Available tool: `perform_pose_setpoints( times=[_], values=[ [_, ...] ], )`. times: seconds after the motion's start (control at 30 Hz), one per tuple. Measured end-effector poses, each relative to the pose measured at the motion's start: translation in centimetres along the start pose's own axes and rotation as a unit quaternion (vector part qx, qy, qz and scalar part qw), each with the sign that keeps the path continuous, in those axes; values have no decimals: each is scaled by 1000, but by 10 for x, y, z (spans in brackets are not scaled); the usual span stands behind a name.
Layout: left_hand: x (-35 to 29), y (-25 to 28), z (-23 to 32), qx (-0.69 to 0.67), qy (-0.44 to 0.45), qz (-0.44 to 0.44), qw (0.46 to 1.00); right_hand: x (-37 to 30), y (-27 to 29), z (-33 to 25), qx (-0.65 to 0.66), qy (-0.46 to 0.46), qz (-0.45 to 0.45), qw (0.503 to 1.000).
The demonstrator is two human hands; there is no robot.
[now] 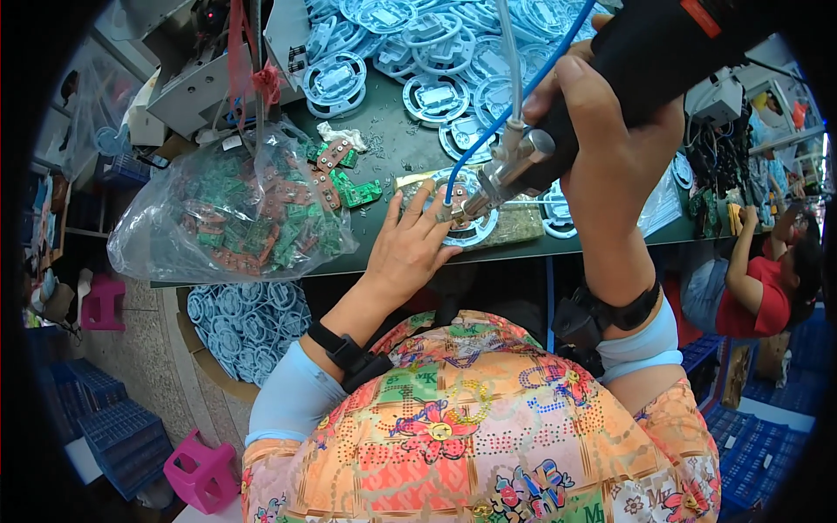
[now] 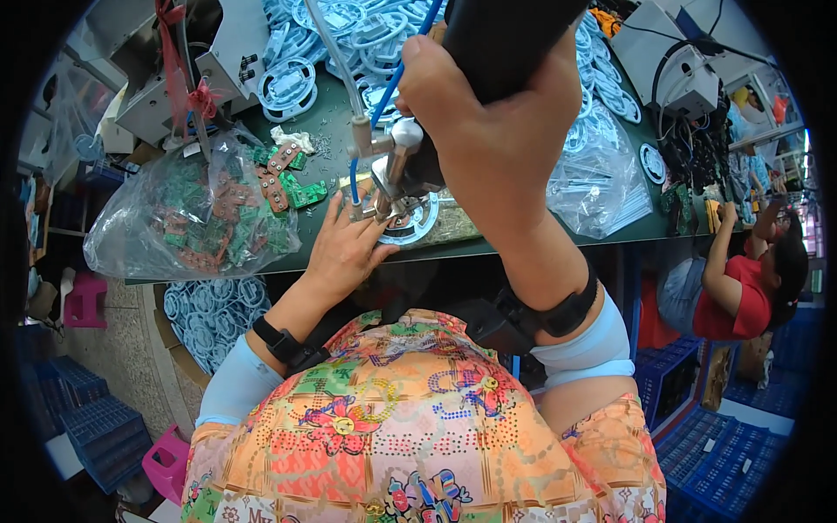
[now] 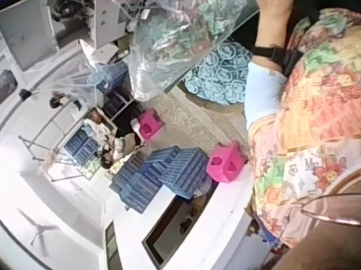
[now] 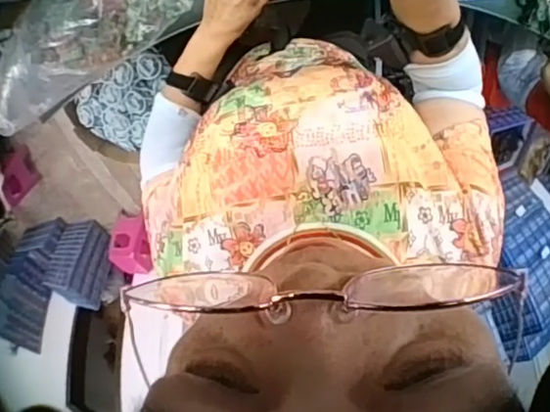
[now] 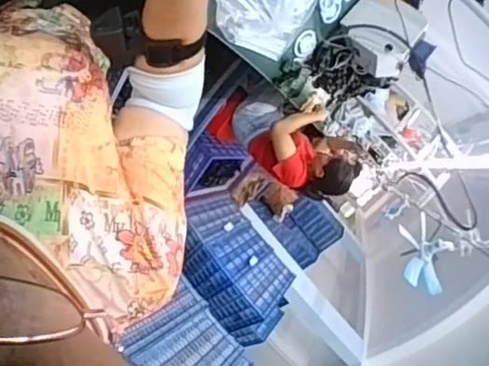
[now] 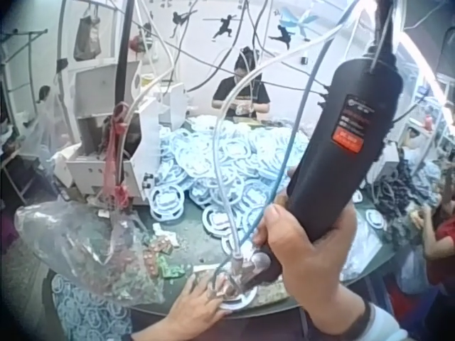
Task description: The recorder is assembling small blue and white plastic components, fitting pieces together and using an electric screwdriver to secure them at a manufacturing workstation.
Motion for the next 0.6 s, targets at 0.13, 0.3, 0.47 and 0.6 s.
perform_pose_setpoints(
  times=[0.13, 0.3, 0.47, 0.6],
  values=[
    [1, 1, 2, 0, 7, 7, 1000, -10, -1, -6, 55, -11, 22, 998],
    [-2, -2, 2, -1, 19, 35, 999, -14, -14, -11, -6, 10, -8, 1000],
    [-1, -3, 1, 19, 24, 6, 1000, 6, -4, -3, -37, -1, -48, 998],
    [-3, -1, -2, -10, 32, 25, 999, 28, 7, -16, -1, -65, 28, 997]
  ],
)
Point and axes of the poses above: each hand's wrist, its own x-axis towards the middle knuckle, its own y-axis out of the back of the hand, z = x × y, the point moved 7 cm from there along x, towards the middle knuckle, and after that the axes turned 8 degrees about y, right-handed, at the moved point
